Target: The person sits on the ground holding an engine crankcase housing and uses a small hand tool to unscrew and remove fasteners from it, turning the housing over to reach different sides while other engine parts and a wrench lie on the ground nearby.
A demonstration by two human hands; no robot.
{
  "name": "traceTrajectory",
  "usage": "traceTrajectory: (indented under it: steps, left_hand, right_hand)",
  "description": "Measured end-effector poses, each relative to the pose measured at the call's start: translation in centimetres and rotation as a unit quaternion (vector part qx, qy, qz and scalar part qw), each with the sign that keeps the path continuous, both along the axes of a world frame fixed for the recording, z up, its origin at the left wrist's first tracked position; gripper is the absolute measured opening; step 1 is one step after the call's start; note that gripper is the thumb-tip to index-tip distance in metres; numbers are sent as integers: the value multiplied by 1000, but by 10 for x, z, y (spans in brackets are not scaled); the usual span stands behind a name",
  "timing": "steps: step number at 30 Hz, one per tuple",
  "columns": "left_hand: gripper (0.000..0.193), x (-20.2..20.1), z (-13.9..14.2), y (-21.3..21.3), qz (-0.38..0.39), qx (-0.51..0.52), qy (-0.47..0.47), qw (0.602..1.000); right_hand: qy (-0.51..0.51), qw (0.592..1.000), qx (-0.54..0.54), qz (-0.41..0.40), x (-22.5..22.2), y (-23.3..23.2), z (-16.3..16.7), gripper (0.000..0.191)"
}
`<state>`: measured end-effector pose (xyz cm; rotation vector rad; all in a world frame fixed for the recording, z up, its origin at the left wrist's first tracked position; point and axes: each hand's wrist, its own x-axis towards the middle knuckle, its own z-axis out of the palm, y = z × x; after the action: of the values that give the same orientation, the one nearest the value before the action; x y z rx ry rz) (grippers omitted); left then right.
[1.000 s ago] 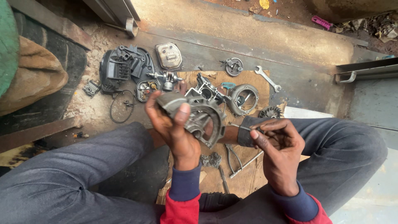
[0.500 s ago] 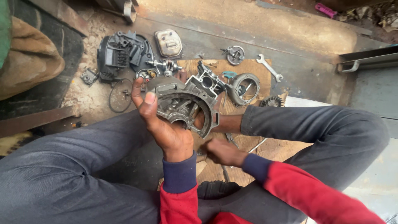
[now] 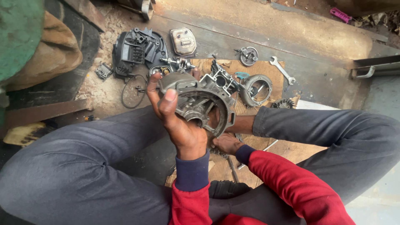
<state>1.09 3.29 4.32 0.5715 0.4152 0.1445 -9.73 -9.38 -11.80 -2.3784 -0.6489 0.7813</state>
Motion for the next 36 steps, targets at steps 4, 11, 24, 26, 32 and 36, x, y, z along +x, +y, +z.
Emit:
traceTrajectory:
  steps: [4,11,24,26,32,36]
  left_hand:
    - [65,-2,2,0,-15,10,10,1000]
    - [64,-3,5,1,-23,11,2,1000]
    - [64,-5,12,4,-28,24,-9,999]
    - [64,-5,12,5,-30,25,-10,999]
    - [63,-5,11,8,-14,24,-26,999]
    - [63,-4,8,7,-17,21,-24,999]
  right_hand:
    - [-25,999,26,15,-3,-2,-5,12]
    - [-96,991,-21,89,-9,-3,-18,14]
    - [-54,977,-98,180,-3,-7,-17,10]
    - [9,970,-133,202,-3,-8,-13,34]
    - [71,979,-143,129,1,-7,11,58]
    - [32,996,-76,31,16,-29,40,47]
